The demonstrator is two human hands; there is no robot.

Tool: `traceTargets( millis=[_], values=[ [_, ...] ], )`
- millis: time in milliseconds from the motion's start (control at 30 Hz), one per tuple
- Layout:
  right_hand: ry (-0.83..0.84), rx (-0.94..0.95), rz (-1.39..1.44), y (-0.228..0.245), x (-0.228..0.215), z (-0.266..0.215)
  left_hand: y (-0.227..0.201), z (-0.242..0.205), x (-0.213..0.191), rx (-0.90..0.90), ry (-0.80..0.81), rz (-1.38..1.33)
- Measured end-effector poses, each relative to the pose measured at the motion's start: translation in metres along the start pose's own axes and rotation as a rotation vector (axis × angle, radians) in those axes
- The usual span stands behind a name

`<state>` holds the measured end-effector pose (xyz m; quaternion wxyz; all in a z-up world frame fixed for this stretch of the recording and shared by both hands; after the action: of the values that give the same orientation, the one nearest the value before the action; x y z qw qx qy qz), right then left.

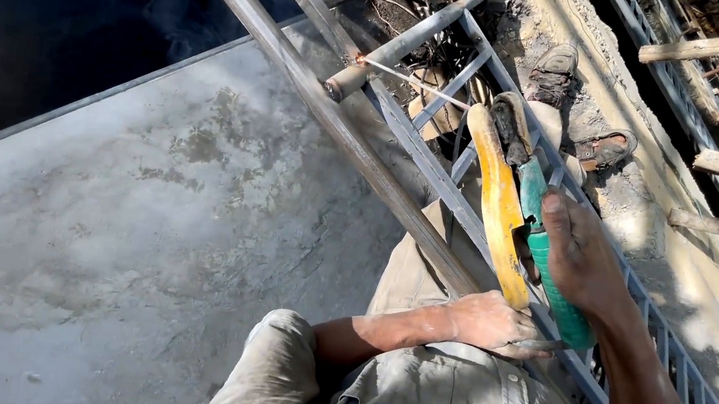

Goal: Welding metal bars to a frame to create a ladder-like structure on a construction site

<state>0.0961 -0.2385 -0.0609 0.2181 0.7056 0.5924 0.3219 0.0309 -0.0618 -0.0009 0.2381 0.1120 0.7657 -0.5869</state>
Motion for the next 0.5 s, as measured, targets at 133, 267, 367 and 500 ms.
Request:
traceTargets(
  millis=[133,267,367,500],
  values=[
    [0.014,-0.002,-0.021,0.007,0.000,0.002,0.002,0.000,0.005,0.024,-0.032,-0.010],
    [0.012,0.013,-0.008,-0.004,0.001,0.006,0.000,0.004,-0.003,0.025,-0.034,-0.017],
    [0.018,0.020,0.003,-0.003,0.002,0.006,0.000,0.004,0.003,0.036,-0.044,0.000],
    [0.031,0.047,0.004,0.007,-0.001,0.005,0.004,-0.006,0.015,0.096,-0.053,0.001]
  ],
)
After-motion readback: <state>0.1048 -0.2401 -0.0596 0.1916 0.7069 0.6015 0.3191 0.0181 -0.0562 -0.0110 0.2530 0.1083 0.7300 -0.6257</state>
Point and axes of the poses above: each hand's wrist, its own z-axis towards the middle knuckle, its own x-axis out of the palm, y = z × x, the point moved 5 cm from there along z, towards the middle knuckle, and after that the axes turned 2 degrees about z, right-handed, at the moved point
